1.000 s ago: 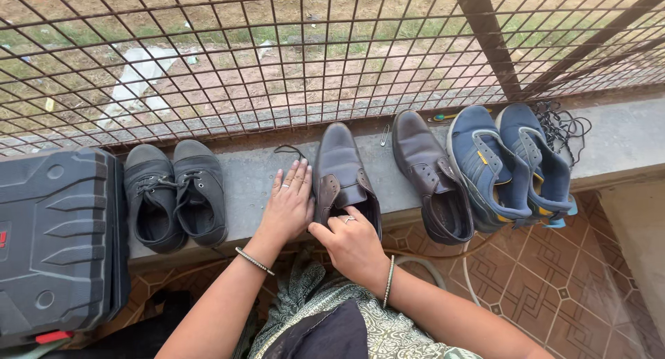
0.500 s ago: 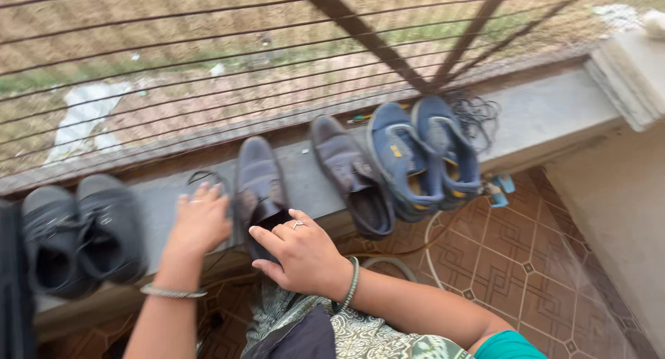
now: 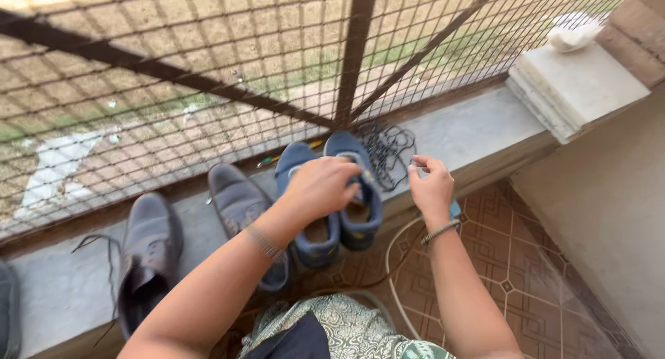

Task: The person unlaces and relaces multiple pairs of shoes placed on a balcony ledge. They remove laces from each shoe, then rethread and tie them back in place, working sequentially across the pairs.

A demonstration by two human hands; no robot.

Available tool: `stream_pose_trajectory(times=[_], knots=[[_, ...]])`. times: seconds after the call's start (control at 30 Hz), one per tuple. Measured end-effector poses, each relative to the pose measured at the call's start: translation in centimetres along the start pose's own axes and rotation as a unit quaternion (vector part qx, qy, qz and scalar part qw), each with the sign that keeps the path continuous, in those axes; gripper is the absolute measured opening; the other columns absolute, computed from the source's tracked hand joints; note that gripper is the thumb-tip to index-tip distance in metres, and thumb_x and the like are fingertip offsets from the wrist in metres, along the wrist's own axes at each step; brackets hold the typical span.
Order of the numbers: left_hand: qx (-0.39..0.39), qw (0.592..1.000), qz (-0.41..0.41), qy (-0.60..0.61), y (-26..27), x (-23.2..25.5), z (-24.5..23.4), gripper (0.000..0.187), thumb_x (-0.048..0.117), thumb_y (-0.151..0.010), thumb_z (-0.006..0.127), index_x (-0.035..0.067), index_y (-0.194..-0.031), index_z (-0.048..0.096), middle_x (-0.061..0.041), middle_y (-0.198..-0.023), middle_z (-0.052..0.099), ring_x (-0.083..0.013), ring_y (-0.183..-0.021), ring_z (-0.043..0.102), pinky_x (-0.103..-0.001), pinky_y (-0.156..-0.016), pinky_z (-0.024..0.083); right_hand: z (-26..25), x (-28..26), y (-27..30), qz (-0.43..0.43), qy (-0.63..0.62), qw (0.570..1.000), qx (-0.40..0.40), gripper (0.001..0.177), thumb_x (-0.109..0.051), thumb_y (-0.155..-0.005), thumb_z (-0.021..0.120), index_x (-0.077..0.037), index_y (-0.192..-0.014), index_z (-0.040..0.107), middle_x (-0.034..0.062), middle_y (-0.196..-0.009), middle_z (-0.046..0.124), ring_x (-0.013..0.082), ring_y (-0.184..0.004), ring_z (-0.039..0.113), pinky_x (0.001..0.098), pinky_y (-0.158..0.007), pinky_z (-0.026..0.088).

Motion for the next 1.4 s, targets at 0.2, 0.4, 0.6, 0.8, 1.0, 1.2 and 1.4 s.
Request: stream_pose_trajectory(times=[0.2,0.4,0.6,0.8,1.0,1.2,1.4], knots=[[-0.068,0.993,-0.003,-0.093,-11.8,-0.5,8.8,0.028,0.026,-0.081,0.072,0.009,-0.103,0.073,-0.013,-0.111,0.071,-0.0349,-0.106,0.068,-0.048,-0.086,0.056,5.9,8.1,-6.9,-0.039,0.095,0.994,0.032,0.046,-0.021,-0.078,0.078,-0.009,-0.123,0.073,0.0144,-0.134,0.062,0.0379,-0.123,0.053,0.0493,-0.100,0.043],[-0.028,0.996,-0.011,-0.081,-13.7,-2.5,11.3,0.047,0.025,-0.079,0.072,0.007,-0.121,0.064,-0.015,-0.124,0.066,-0.0348,-0.115,0.064,-0.047,-0.093,0.053,7.6,9.5,-9.7,0.050,0.083,0.993,-0.061,0.022,-0.027,-0.085,0.078,-0.013,-0.102,0.080,0.0053,-0.140,0.063,0.0307,-0.132,0.056,0.0462,-0.108,0.044],[0.144,0.982,0.077,0.097,-14.8,-1.4,8.6,0.084,0.027,-0.077,0.079,0.001,-0.148,0.041,-0.022,-0.134,0.061,-0.0375,-0.121,0.062,-0.045,-0.101,0.050,2.1,2.2,-9.8,0.010,-0.355,0.921,-0.160,0.018,-0.018,-0.095,0.073,-0.004,-0.102,0.080,0.0109,-0.135,0.066,0.0196,-0.124,0.061,0.0335,-0.104,0.047],[-0.007,0.804,0.016,0.594,-14.6,1.2,6.3,0.069,0.028,-0.096,0.070,0.010,-0.153,0.035,-0.006,-0.116,0.064,-0.0098,-0.093,0.063,-0.027,-0.082,0.053,-5.1,-7.9,-9.4,-0.081,-0.469,0.858,-0.195,0.021,-0.015,-0.103,0.065,0.002,-0.108,0.076,0.0111,-0.145,0.058,0.0193,-0.124,0.056,0.0356,-0.102,0.047],[-0.057,0.853,-0.018,0.519,-8.4,0.5,1.2,0.035,0.030,-0.101,0.068,0.004,-0.124,0.075,0.003,-0.084,0.063,-0.0044,-0.070,0.048,-0.024,-0.062,0.043,-9.2,-11.5,-9.2,-0.015,-0.737,0.644,-0.203,0.030,-0.026,-0.112,0.054,-0.003,-0.097,0.067,0.0177,-0.116,0.070,0.0302,-0.107,0.070,0.0467,-0.103,0.055],[0.079,0.920,-0.013,0.385,-2.6,0.8,-7.7,0.034,0.034,-0.105,0.063,0.003,-0.100,0.077,0.005,-0.085,0.069,-0.0037,-0.081,0.060,-0.024,-0.072,0.051,-8.3,-14.3,-7.8,-0.072,-0.428,0.850,-0.298,0.020,-0.022,-0.099,0.064,-0.007,-0.089,0.071,0.0227,-0.109,0.072,0.0338,-0.101,0.068,0.0493,-0.092,0.055],[0.157,0.943,-0.143,0.258,4.1,3.0,-14.9,0.023,0.024,-0.093,0.070,0.005,-0.104,0.077,0.004,-0.074,0.068,-0.0036,-0.068,0.058,-0.025,-0.061,0.049,-6.6,-16.9,-5.1,-0.085,0.173,0.918,-0.346,0.033,-0.035,-0.089,0.065,-0.013,-0.108,0.080,0.0123,-0.115,0.077,0.0318,-0.112,0.067,0.0437,-0.096,0.051]])
Point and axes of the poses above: each hand's wrist, its own y-axis away from the middle knuckle, its own z-axis out of the palm, x = y × z, the point moved 3 cm from there along -y, towards the middle knuckle
